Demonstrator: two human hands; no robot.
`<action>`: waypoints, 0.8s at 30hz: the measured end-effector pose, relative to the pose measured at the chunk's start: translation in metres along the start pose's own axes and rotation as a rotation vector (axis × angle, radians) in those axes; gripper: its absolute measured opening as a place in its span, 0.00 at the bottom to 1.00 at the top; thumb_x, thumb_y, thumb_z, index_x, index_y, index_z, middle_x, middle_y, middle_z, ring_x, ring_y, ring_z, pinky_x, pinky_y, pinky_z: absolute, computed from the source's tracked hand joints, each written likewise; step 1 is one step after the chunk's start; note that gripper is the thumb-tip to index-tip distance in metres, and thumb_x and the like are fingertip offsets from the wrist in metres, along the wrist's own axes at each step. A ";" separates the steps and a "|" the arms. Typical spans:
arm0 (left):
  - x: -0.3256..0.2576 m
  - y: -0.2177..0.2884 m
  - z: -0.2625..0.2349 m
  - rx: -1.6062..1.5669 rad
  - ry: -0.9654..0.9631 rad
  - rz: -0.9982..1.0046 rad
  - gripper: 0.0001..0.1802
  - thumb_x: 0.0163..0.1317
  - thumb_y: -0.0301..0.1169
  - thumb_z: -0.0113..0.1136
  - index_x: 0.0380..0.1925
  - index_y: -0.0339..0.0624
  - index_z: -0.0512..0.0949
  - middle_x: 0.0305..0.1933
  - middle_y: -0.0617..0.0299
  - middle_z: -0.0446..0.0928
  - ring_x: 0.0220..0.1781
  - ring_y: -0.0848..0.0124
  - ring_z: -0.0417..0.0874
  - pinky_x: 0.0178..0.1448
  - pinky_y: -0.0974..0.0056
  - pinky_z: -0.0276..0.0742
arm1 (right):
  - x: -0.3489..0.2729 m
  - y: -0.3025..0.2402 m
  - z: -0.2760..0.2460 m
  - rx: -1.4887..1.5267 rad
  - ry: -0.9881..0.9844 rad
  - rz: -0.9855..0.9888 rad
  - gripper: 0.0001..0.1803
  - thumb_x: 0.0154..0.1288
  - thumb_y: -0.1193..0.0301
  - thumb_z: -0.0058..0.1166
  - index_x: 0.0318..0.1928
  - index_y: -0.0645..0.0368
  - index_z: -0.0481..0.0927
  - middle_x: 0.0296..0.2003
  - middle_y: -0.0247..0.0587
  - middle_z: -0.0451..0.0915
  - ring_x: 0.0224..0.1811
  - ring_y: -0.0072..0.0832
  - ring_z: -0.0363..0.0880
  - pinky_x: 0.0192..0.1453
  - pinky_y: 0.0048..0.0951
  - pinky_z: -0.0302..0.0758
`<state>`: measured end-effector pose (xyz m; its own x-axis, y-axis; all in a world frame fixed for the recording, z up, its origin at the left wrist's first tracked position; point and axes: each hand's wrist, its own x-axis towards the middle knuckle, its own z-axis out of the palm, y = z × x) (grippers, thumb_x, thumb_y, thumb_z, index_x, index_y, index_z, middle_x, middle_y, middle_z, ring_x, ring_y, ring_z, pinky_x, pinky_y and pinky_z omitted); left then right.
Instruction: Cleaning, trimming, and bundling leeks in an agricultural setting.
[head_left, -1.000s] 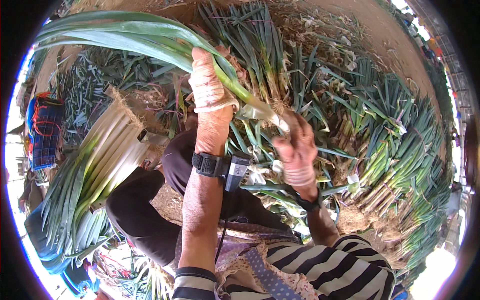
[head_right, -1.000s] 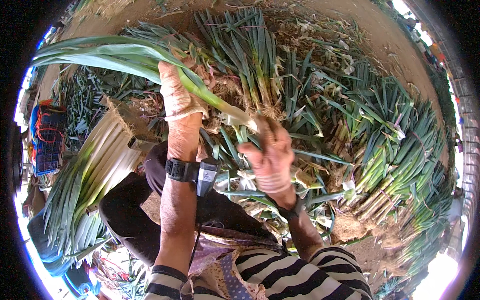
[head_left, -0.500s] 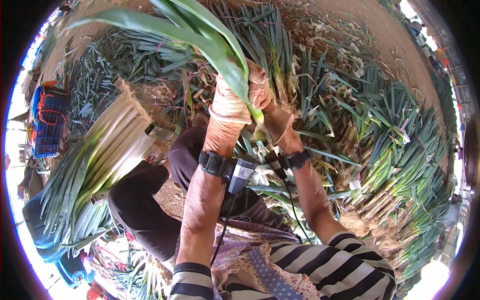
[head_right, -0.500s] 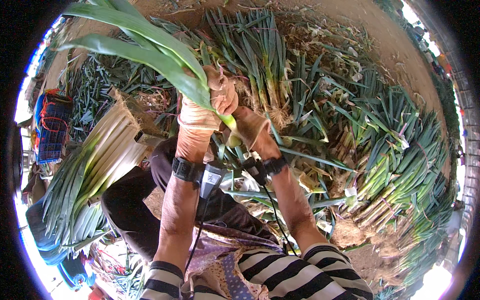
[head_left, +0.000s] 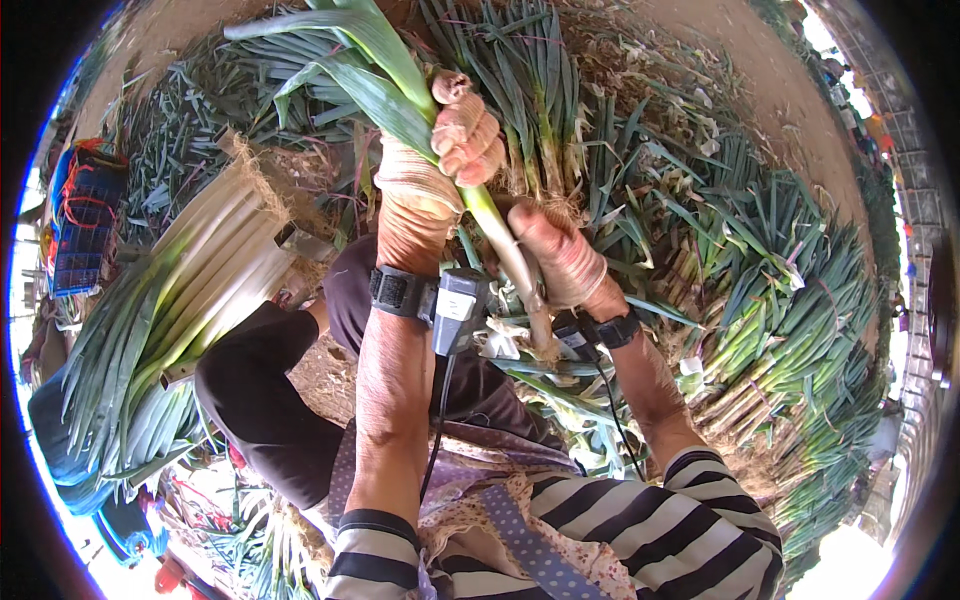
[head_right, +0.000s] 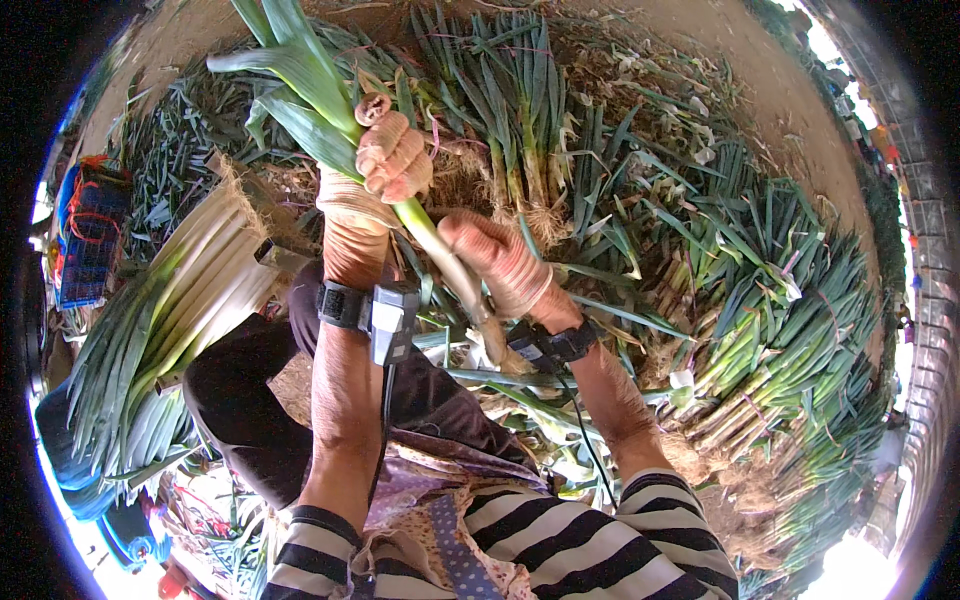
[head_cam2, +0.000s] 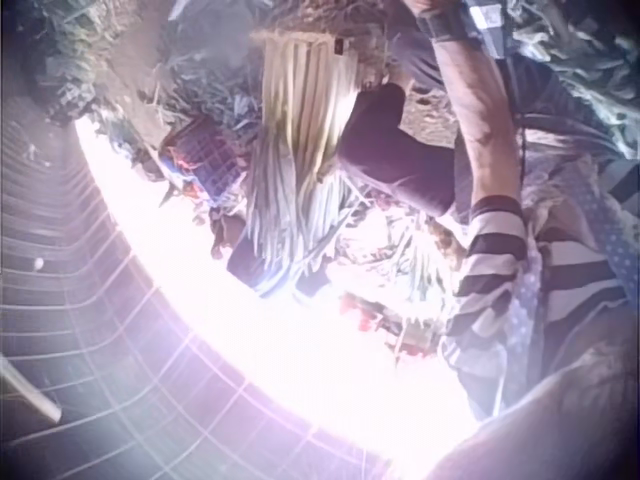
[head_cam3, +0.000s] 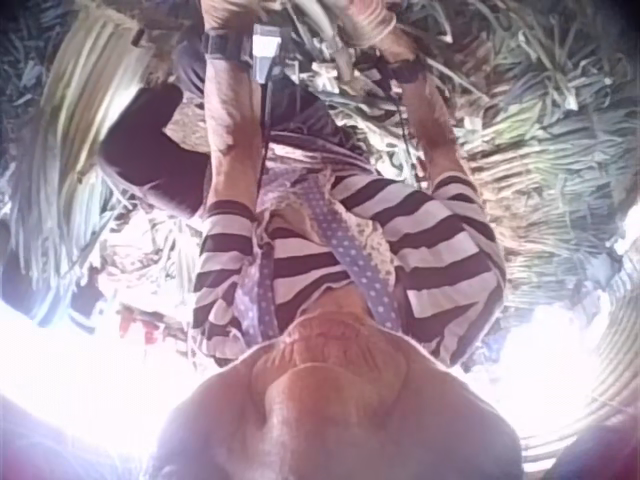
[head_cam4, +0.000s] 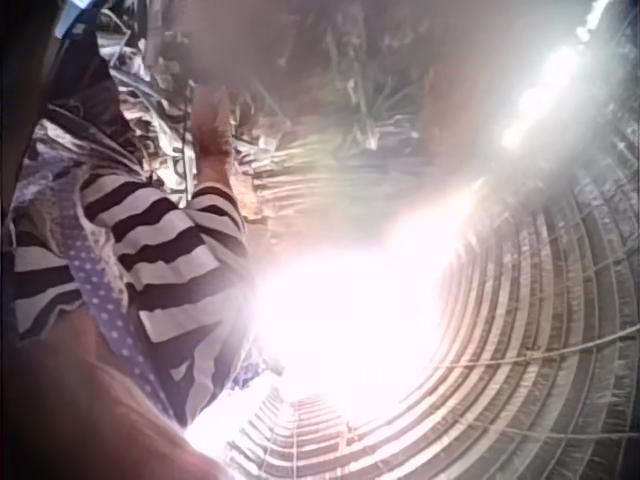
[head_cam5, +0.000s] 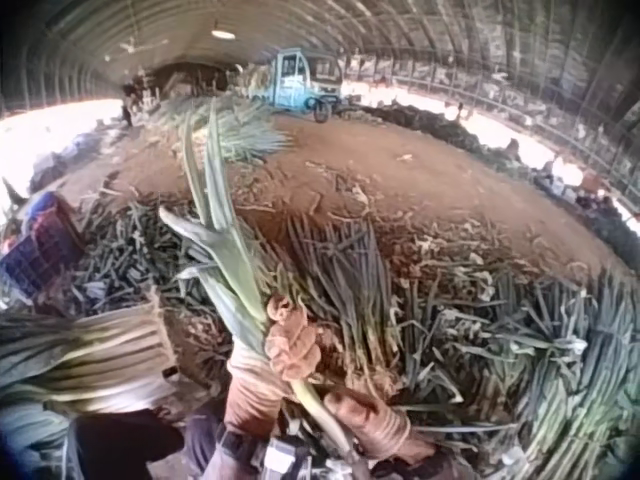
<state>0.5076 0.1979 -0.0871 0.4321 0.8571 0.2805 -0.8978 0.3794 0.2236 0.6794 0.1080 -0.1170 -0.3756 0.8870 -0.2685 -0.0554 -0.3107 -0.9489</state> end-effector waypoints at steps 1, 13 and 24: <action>-0.001 0.001 -0.001 0.015 0.054 0.025 0.28 0.66 0.57 0.43 0.27 0.42 0.70 0.14 0.69 0.60 0.12 0.72 0.61 0.17 0.67 0.59 | -0.001 0.015 -0.006 -0.172 -0.030 -0.055 0.24 0.65 0.53 0.54 0.53 0.56 0.75 0.36 0.40 0.81 0.35 0.26 0.79 0.38 0.27 0.76; 0.000 0.013 -0.017 0.135 0.416 0.187 0.25 0.65 0.54 0.45 0.26 0.43 0.69 0.14 0.69 0.62 0.14 0.71 0.64 0.18 0.67 0.62 | -0.127 0.024 0.045 -0.417 0.594 0.230 0.22 0.66 0.54 0.51 0.40 0.64 0.82 0.29 0.36 0.80 0.34 0.21 0.73 0.42 0.26 0.70; 0.008 0.002 -0.025 0.141 0.564 0.190 0.22 0.64 0.52 0.47 0.26 0.44 0.69 0.15 0.69 0.64 0.15 0.70 0.66 0.19 0.66 0.65 | -0.181 0.017 0.060 -0.434 0.834 0.393 0.20 0.66 0.56 0.50 0.32 0.62 0.81 0.25 0.35 0.81 0.23 0.16 0.74 0.24 0.23 0.68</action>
<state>0.5068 0.2142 -0.1081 0.1192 0.9722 -0.2015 -0.9183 0.1852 0.3500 0.6912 -0.0785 -0.0744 0.4789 0.7559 -0.4464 0.3354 -0.6275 -0.7027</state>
